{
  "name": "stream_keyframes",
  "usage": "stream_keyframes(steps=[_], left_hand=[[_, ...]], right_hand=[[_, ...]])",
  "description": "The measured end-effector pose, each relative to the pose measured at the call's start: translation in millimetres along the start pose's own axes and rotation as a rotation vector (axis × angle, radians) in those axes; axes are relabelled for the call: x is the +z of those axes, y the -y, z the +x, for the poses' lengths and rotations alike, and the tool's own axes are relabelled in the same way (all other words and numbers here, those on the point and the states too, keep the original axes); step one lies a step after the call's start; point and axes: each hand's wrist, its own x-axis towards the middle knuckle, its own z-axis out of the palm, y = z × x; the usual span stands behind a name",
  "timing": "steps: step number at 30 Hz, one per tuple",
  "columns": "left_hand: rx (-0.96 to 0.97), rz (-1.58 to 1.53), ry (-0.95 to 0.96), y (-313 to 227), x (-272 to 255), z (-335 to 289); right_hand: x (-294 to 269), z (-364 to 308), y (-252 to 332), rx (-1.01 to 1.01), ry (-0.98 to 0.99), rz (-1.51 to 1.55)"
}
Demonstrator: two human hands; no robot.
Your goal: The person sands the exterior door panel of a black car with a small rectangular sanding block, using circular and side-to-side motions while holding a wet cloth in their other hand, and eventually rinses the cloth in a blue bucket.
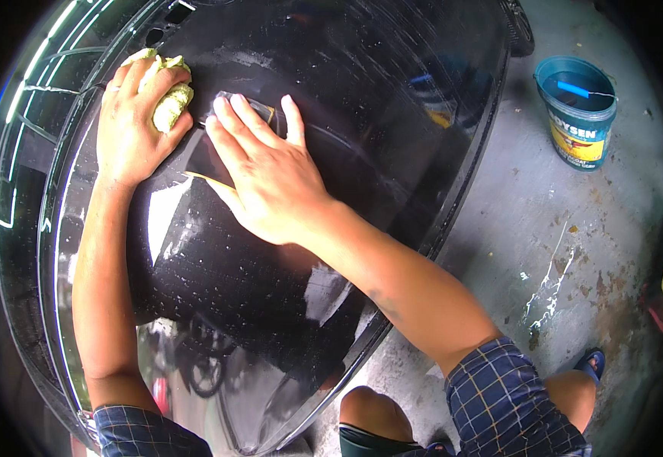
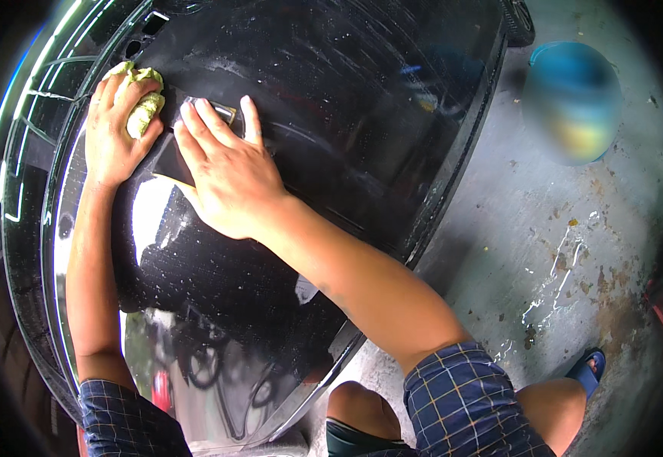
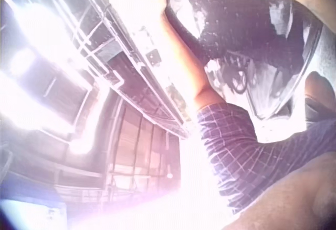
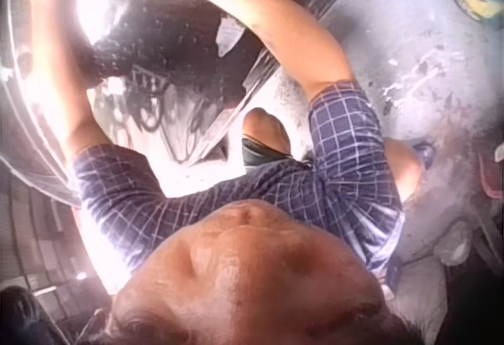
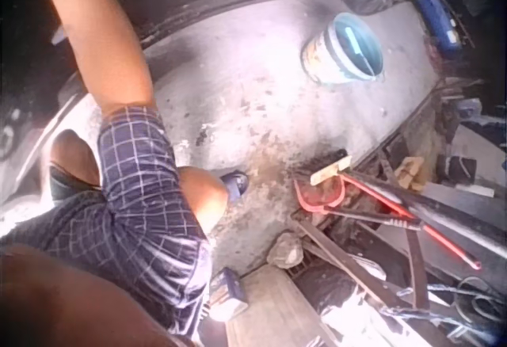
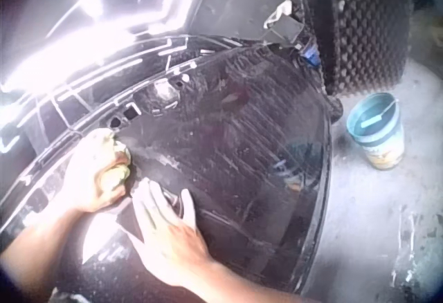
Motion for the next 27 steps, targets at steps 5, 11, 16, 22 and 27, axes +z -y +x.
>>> stream_keyframes(steps=[5,11,16,22,27], left_hand=[[0.034,0.059,-0.03,3.3,-4.2,1.9],[-0.013,-0.012,0.039,-1.3,21.7,55.4],[0.012,-0.022,0.021,7.9,29.6,61.6],[0.052,-0.008,0.001,13.4,-0.9,12.1],[-0.04,0.034,-0.067,9.3,-3.1,-4.6]], right_hand=[[-4.9,-128.5,-29.7,0.177,0.097,0.0],[-11.5,-60.5,10.2,0.085,0.074,-0.001],[-13.0,-43.4,8.0,0.094,0.086,-0.058],[-23.5,-131.9,-14.4,0.28,0.211,-0.12],[2.9,-4.8,31.1,0.087,0.051,-0.079]])
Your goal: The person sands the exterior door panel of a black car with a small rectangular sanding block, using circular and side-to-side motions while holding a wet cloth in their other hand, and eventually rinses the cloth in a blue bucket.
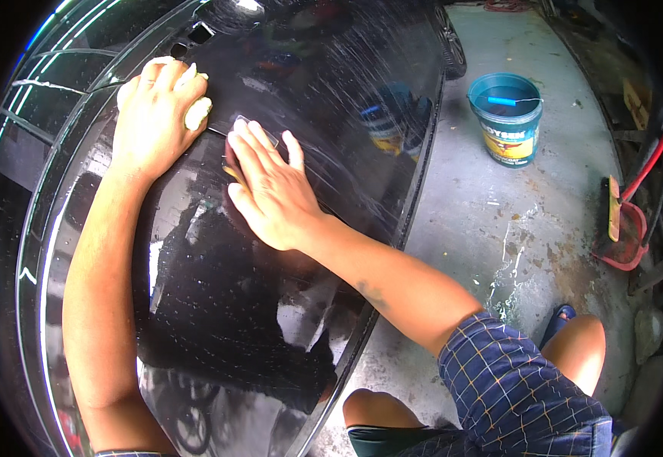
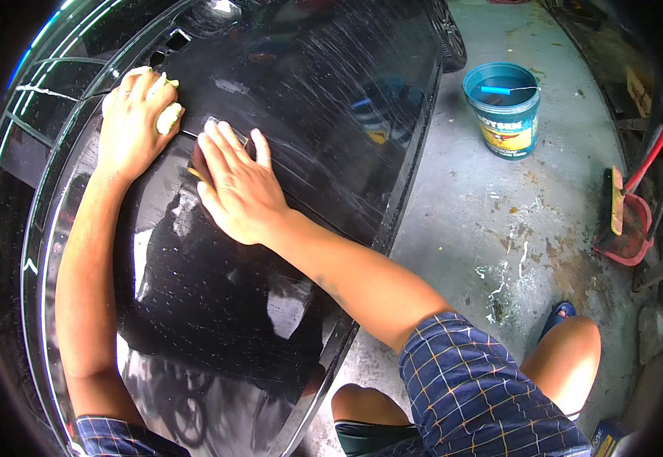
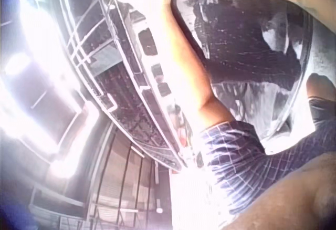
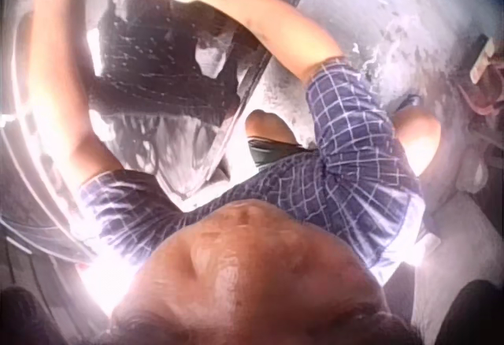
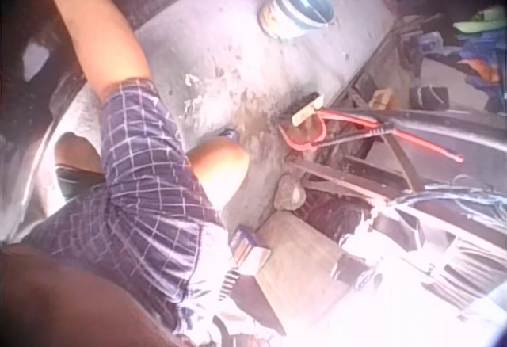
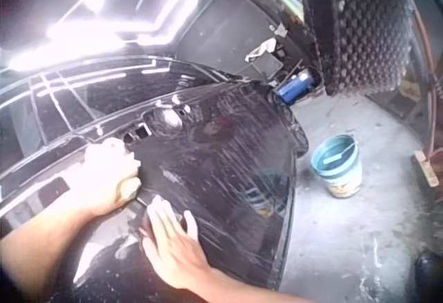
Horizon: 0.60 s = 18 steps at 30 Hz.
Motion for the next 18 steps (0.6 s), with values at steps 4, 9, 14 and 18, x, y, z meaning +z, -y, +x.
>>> stream_keyframes(steps=[4,9,14,18], left_hand=[[-0.05,-0.034,-0.057,-0.8,2.4,3.0],[-0.093,-0.044,-0.061,-9.2,6.3,4.1],[-0.078,-0.038,-0.041,-1.5,6.6,-3.3],[-0.103,-0.059,-0.031,-8.3,2.4,8.4]], right_hand=[[-11.8,-110.2,-41.2,0.153,0.162,0.041],[-9.6,-35.6,-13.4,-0.015,0.044,0.072],[-4.8,-30.6,-15.4,-0.024,0.071,0.055],[-13.9,-133.0,-61.6,0.116,0.131,0.064]])
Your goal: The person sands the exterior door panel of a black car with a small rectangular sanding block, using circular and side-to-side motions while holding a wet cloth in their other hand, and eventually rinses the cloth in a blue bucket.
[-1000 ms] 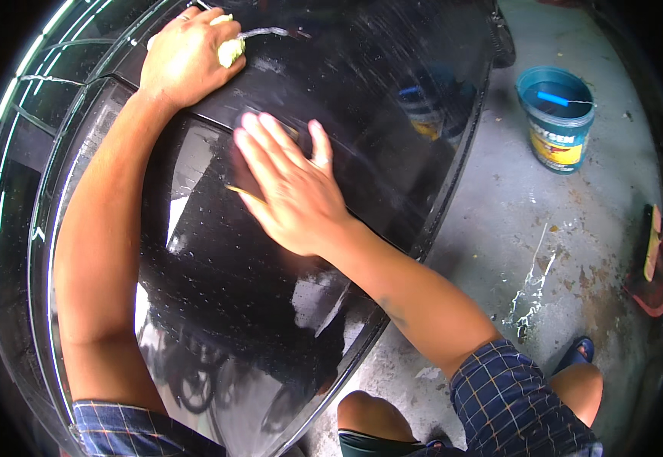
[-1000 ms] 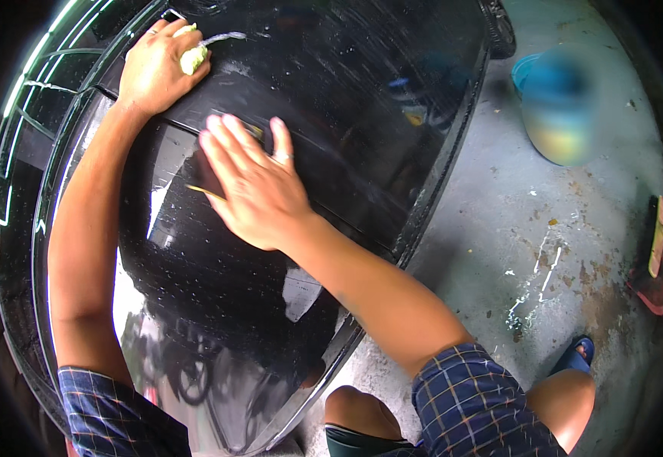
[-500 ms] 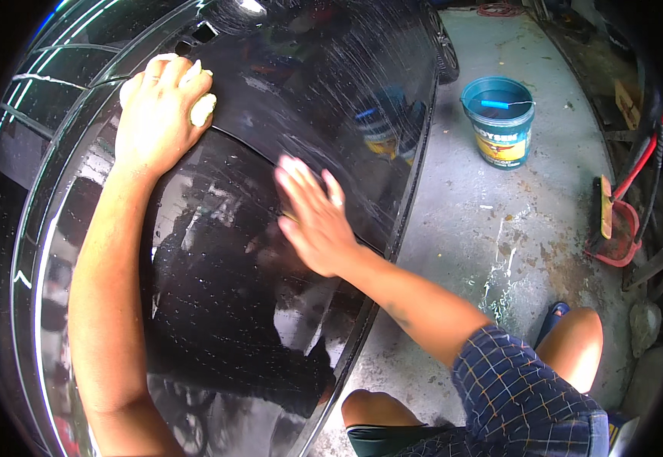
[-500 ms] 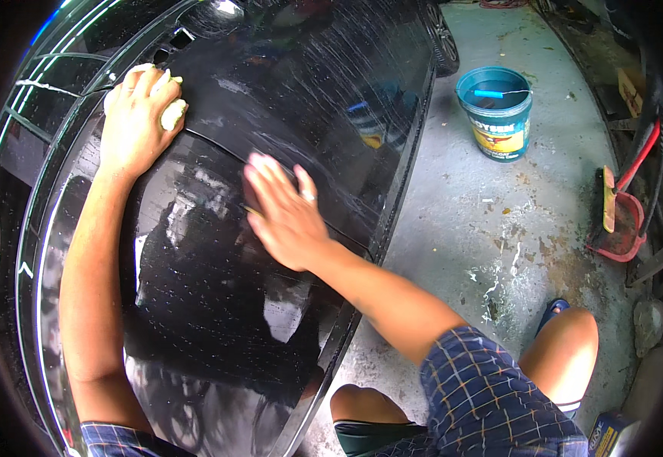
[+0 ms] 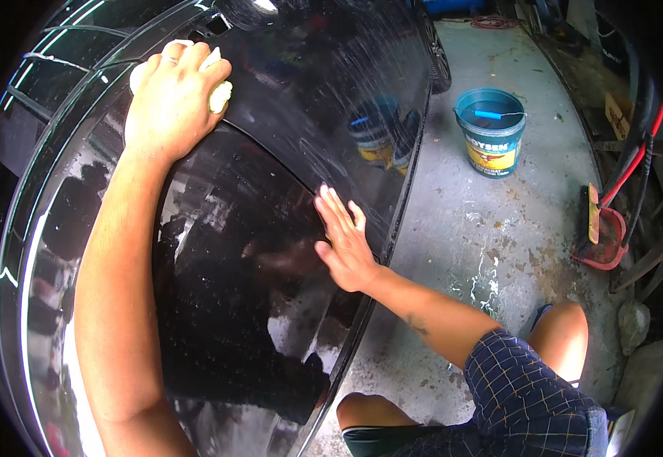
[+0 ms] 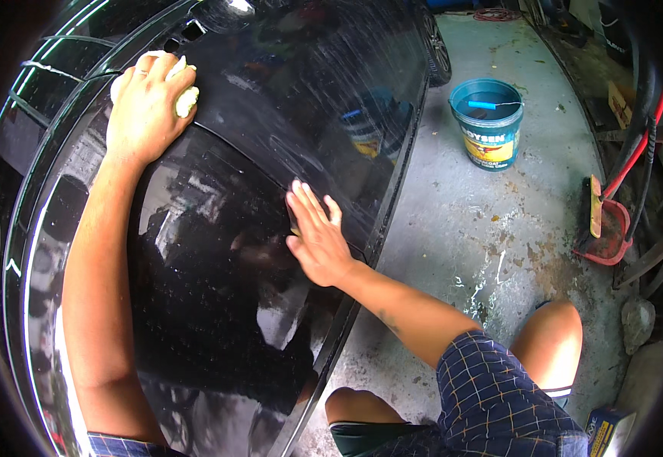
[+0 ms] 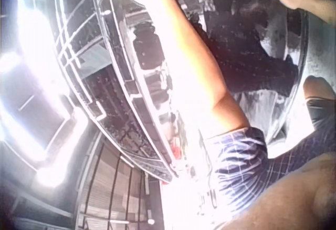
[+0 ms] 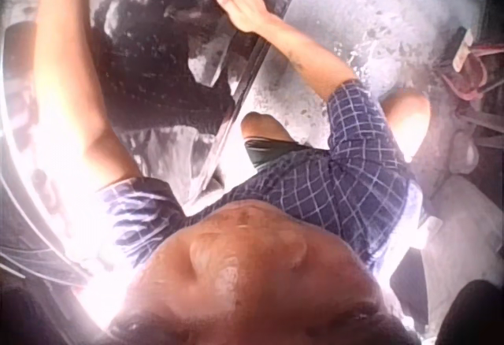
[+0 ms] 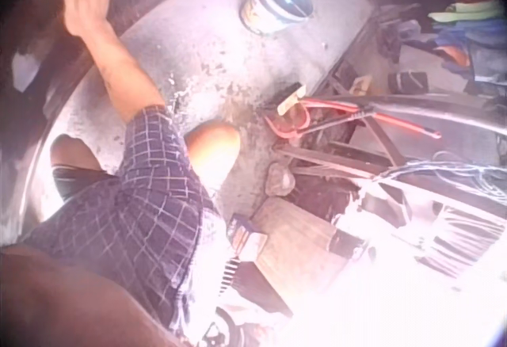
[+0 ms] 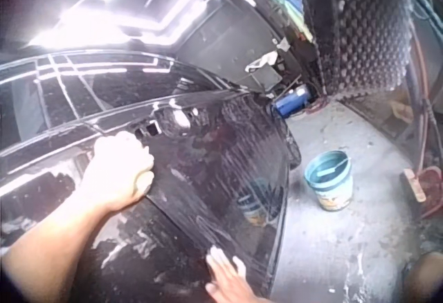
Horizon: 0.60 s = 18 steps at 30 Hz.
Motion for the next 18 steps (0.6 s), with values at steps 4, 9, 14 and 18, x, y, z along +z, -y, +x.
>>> stream_keyframes(steps=[4,9,14,18], left_hand=[[0.021,0.007,0.008,0.4,9.8,-3.3],[0.006,0.017,0.021,3.5,2.8,-7.3],[0.009,0.015,-0.006,-6.8,7.2,1.4],[0.021,0.005,0.024,0.1,6.6,-6.4]], right_hand=[[-6.3,131.8,56.9,-0.183,-0.142,-0.062],[-1.3,80.9,34.6,-0.027,-0.081,-0.02],[-2.5,54.8,10.0,-0.026,-0.075,-0.071],[-6.9,161.7,54.2,-0.136,-0.109,-0.1]])
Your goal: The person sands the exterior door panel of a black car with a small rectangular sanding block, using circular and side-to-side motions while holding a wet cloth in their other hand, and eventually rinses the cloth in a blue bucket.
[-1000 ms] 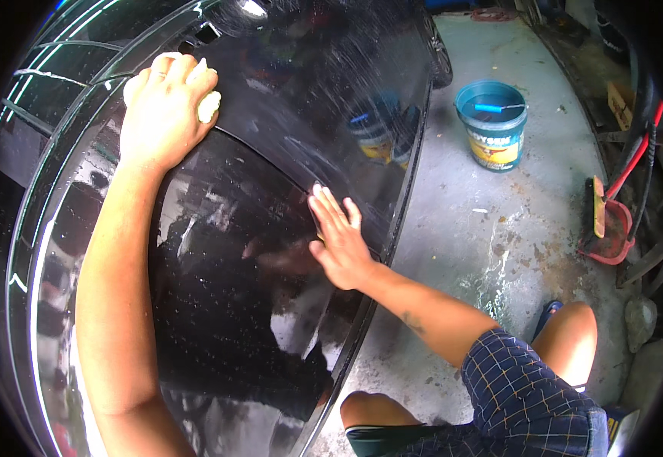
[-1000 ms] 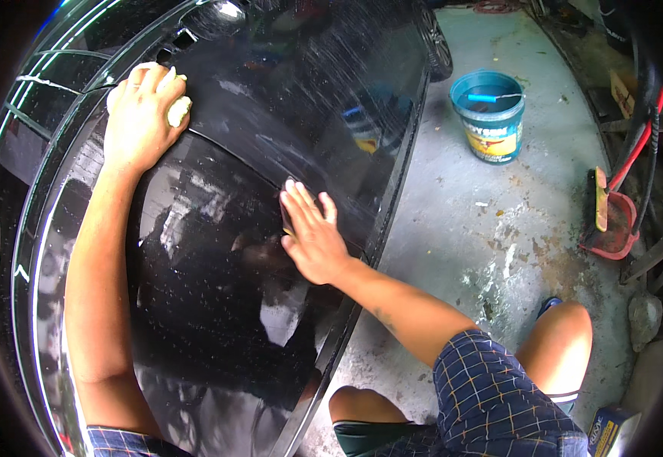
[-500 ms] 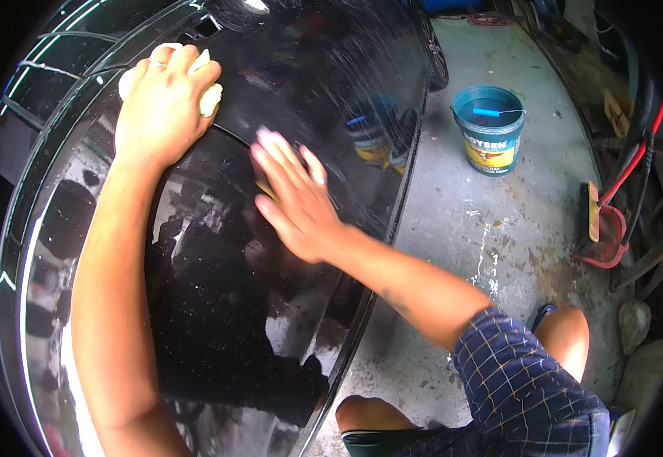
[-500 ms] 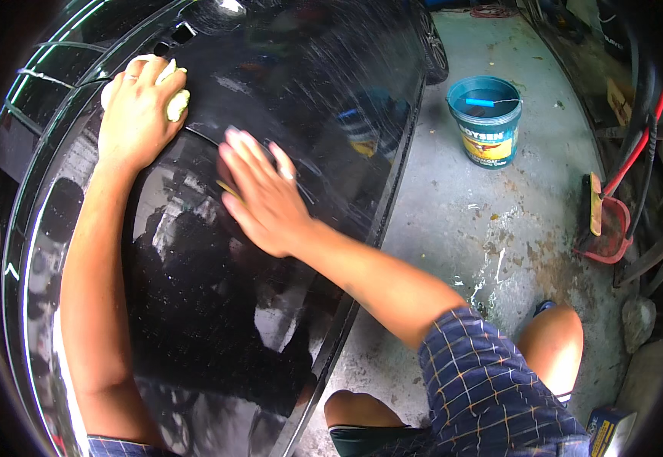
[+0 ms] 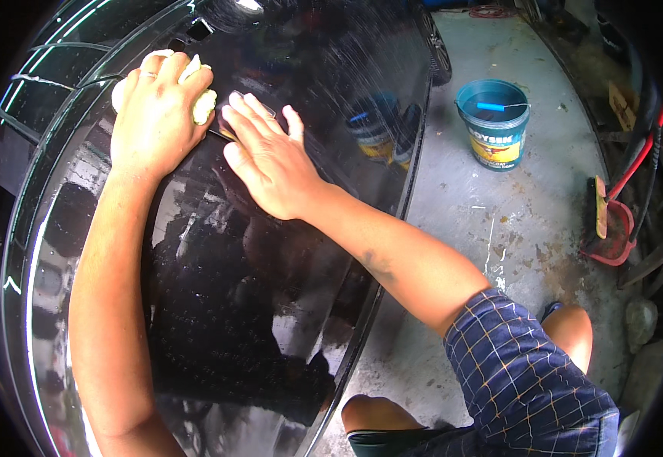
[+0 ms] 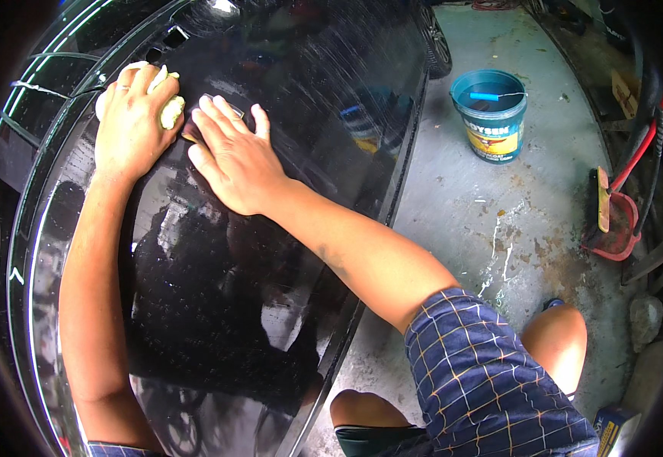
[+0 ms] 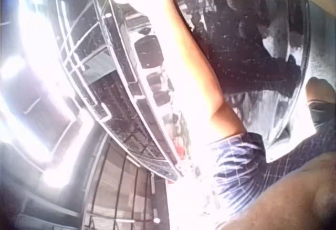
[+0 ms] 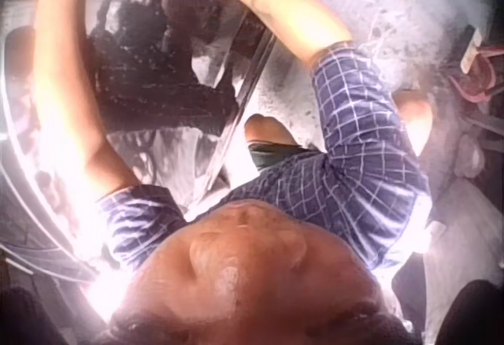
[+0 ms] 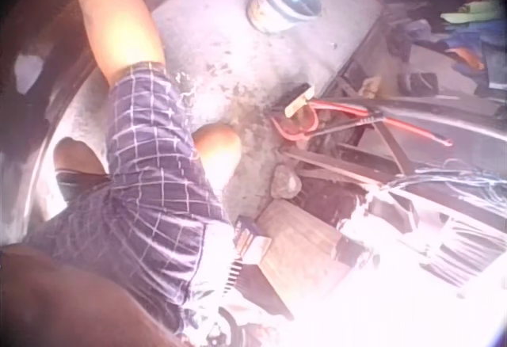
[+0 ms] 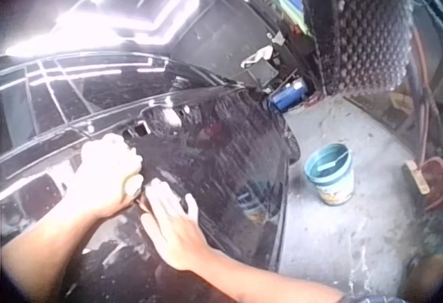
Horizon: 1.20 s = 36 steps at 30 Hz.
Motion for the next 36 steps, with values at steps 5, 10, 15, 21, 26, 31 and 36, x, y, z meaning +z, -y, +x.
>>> stream_keyframes(steps=[5,10,15,21,26,31,36], left_hand=[[-0.017,-0.008,-0.053,-4.9,-1.7,7.4],[-0.012,0.0,-0.019,-3.7,0.5,4.2],[-0.015,0.039,-0.013,2.5,-2.4,-2.6],[-0.029,0.015,-0.003,-6.5,1.9,5.4],[0.006,0.047,-0.003,6.4,-2.4,-3.2],[-0.03,0.017,-0.063,-11.0,3.7,9.4],[0.03,0.024,-0.052,3.6,6.4,-1.8]], right_hand=[[-11.0,-145.8,-51.1,0.203,0.072,0.059],[-3.8,-18.5,-20.7,0.056,-0.025,0.024],[-4.7,-64.6,-29.8,0.079,0.003,0.03],[-10.1,-78.0,-39.6,0.042,-0.031,0.059],[1.6,-9.9,-20.9,-0.037,-0.099,0.048],[-17.5,-112.8,-56.5,0.043,0.015,0.11],[-1.9,-10.6,-28.2,-0.135,-0.058,0.104]])
